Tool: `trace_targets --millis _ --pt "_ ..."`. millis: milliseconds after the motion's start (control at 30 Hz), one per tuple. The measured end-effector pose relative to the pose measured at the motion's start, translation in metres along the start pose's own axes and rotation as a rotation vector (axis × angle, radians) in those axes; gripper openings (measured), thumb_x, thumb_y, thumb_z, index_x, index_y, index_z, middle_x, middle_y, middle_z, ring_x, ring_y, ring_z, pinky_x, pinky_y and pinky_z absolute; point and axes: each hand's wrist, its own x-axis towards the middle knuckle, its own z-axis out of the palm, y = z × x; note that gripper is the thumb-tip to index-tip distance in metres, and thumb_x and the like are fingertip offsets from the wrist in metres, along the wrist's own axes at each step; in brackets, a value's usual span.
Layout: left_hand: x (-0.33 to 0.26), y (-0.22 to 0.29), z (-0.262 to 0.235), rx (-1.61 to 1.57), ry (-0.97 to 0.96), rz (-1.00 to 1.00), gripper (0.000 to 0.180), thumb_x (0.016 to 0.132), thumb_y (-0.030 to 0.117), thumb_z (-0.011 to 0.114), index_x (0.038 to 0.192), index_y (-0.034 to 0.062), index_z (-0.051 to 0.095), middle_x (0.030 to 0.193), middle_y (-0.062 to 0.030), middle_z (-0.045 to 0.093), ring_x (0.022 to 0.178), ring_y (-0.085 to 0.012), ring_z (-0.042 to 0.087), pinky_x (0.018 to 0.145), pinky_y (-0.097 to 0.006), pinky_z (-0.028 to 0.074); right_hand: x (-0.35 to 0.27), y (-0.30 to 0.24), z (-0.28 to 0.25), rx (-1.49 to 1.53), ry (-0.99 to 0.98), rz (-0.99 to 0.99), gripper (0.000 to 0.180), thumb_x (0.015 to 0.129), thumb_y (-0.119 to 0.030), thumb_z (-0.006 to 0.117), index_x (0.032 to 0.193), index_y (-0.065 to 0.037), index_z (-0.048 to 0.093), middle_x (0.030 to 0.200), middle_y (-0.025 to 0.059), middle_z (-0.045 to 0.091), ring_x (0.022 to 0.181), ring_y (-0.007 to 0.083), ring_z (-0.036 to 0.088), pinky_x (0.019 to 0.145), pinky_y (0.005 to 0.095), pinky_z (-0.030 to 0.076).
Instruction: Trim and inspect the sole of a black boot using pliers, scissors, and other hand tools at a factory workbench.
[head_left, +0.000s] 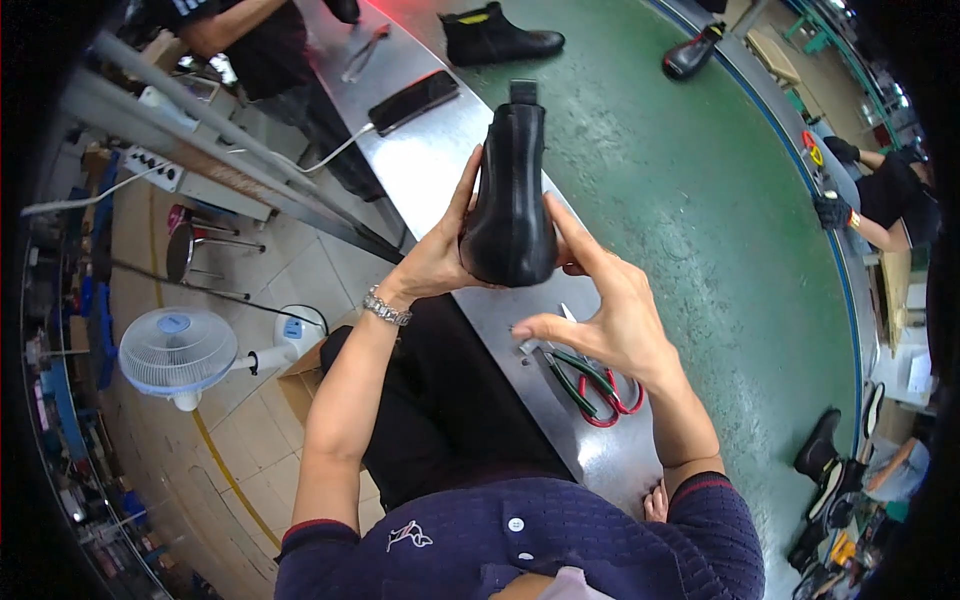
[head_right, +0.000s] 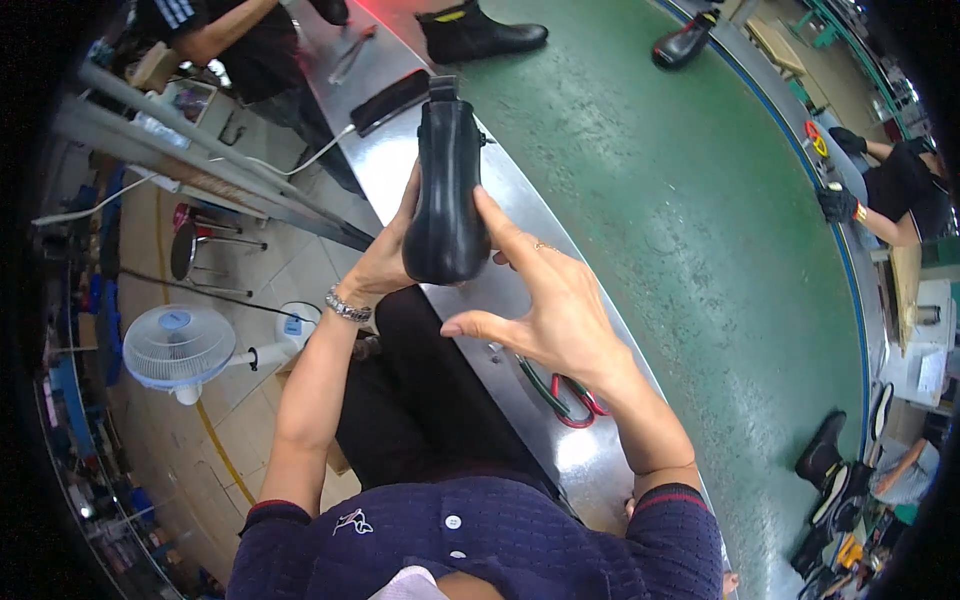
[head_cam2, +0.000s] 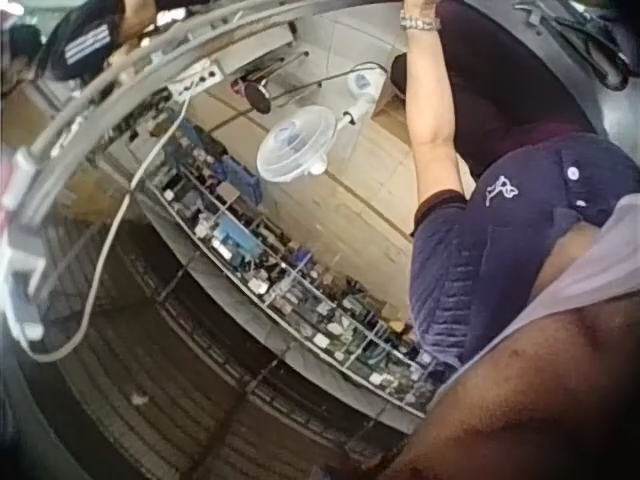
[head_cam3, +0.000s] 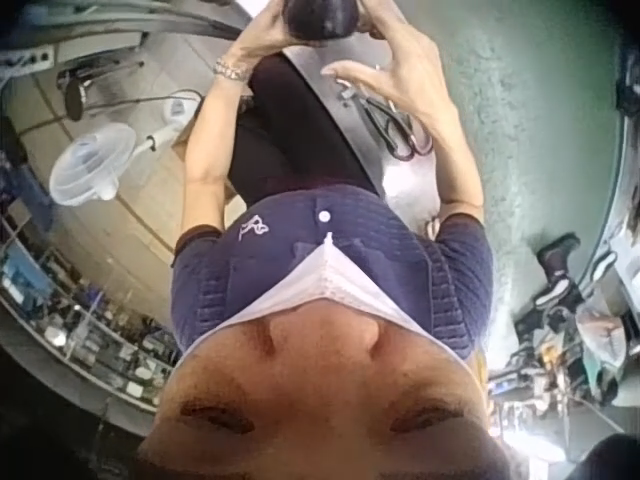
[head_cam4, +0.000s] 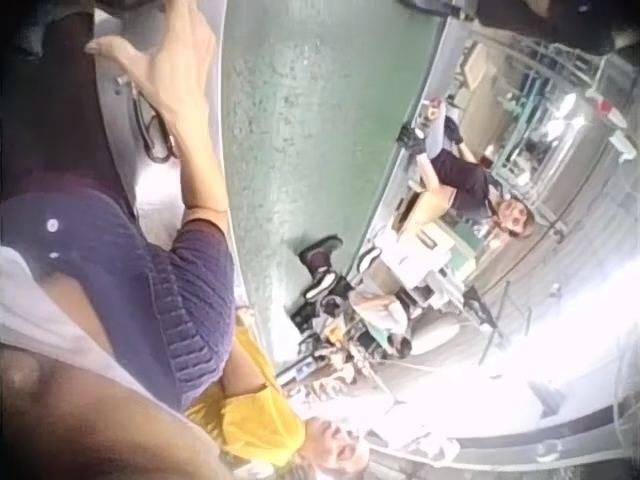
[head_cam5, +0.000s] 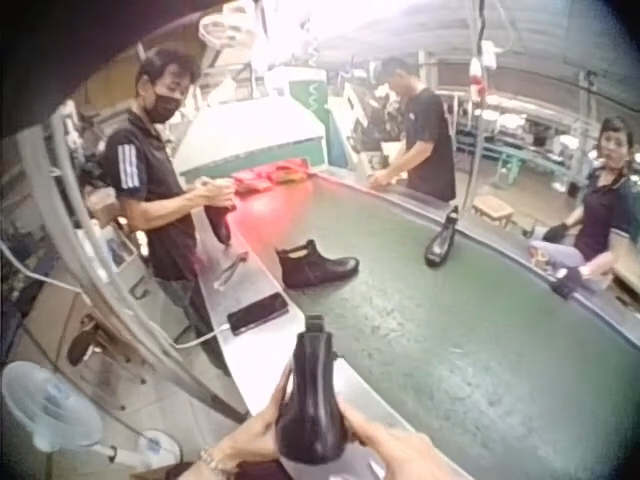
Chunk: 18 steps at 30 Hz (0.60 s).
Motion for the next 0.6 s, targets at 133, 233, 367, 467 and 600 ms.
trace_targets --millis 133,233,367,467,600 --pt "-0.015 0.002 -0.007 -0.013 0.012 -0.117 0.143 0.056 0.008 0.09 0.151 0.0211 -0.016 0.157 -0.0145 0.017 0.141 -0.0241 0.026 0.115 -0.038 0.025 0.004 -0.001 0.02 -0.162 0.025 0.018 0.089 0.066 -0.037 0.083 0.143 -0.02 0.043 0.089 0.0124 0.065 0.081 0.0258 0.065 0.072 0.0363 0.051" --pt "-0.019 0.001 -0.007 -0.158 0.022 -0.165 0.143 0.057 0.009 0.09 0.15 0.0215 -0.018 0.157 -0.015 0.014 0.142 -0.024 0.025 0.115 -0.038 0.025 0.005 0.001 0.025 -0.191 0.041 0.025 0.08 0.067 -0.031 0.082 0.14 -0.024 0.048 0.087 0.0096 0.064 0.078 0.0227 0.064 0.069 0.0341 0.051" --pt "-0.017 -0.001 -0.005 -0.123 0.011 -0.054 0.14 0.06 0.007 0.089 0.15 0.0208 -0.018 0.157 -0.0147 0.014 0.141 -0.0242 0.027 0.115 -0.038 0.026 0.005 0.005 0.023 -0.07 0.085 -0.021 0.078 0.066 -0.025 0.082 0.137 -0.023 0.051 0.092 0.0076 0.065 0.082 0.0232 0.065 0.073 0.0346 0.051" --pt "-0.01 0.001 0.0 -0.014 -0.007 0.048 0.136 0.064 0.004 0.086 0.15 0.0207 -0.018 0.157 -0.0136 0.015 0.139 -0.0228 0.029 0.114 -0.036 0.027 0.002 0.004 0.014 -0.07 0.104 -0.026 0.077 0.066 -0.022 0.082 0.136 -0.022 0.052 0.098 0.0087 0.065 0.088 0.0253 0.065 0.078 0.0356 0.051" --pt "-0.022 -0.002 0.009 -0.019 0.052 0.115 0.123 0.072 -0.005 0.076 0.151 0.0171 -0.015 0.152 -0.0137 0.027 0.132 -0.0217 0.039 0.109 -0.034 0.032 -0.004 0.005 0.022 -0.041 0.155 -0.166 0.085 0.061 -0.023 0.086 0.136 -0.009 0.05 0.122 0.0175 0.059 0.109 0.0337 0.06 0.093 0.038 0.048"
